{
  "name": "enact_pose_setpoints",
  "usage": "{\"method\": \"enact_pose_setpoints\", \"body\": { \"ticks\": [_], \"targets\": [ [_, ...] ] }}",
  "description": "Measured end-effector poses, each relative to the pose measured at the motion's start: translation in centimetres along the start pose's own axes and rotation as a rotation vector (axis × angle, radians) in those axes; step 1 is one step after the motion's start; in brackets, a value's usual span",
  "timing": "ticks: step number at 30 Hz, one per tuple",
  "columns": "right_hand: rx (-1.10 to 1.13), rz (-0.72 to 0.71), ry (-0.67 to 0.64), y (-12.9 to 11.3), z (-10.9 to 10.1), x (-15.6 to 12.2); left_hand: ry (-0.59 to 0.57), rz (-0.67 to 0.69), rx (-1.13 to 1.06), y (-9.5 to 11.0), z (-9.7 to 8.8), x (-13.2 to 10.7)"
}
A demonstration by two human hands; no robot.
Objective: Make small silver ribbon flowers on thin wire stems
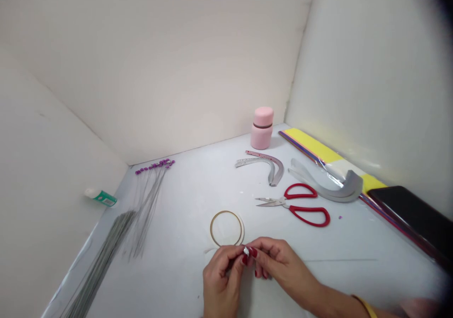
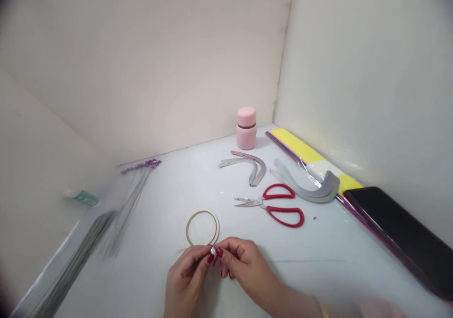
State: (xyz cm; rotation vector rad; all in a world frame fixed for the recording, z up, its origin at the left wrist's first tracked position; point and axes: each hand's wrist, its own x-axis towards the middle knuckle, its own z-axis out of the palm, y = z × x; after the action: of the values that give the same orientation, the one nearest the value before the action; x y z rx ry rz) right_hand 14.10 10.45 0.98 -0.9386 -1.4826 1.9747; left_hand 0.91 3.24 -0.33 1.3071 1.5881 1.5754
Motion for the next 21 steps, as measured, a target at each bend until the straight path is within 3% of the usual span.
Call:
{"method": "enact_pose_setpoints", "body": {
  "ticks": [3, 8, 12, 17, 21],
  "targets": [
    [-0.034, -0.050, 0.005, 0.3, -0.1, -0.1, -0.059, 0.041, 0.048, 0.1, -0.3, 0.1],
    [-0.170, -0.144, 0.007, 1.0, -0.4, -0.2, -0.041, 0.044, 0.000, 0.1, -0.2, 0.3],
    [-0.231, -0.145, 0.025, 1.1, -0.6, -0.2, -0.148, 0.016, 0.024, 0.0, -0.5, 0.5],
    [-0.301, -0.198, 0.013, 0.4, -0.8, -0.1, -0.193, 0.027, 0.042, 0.4, -0.9, 0.7],
    [-0.333, -0.160, -0.053, -0.2, -1.2, 0.0, -0.212, -0.017, 0.031, 1.0, -1.0, 0.8]
  ]
}}
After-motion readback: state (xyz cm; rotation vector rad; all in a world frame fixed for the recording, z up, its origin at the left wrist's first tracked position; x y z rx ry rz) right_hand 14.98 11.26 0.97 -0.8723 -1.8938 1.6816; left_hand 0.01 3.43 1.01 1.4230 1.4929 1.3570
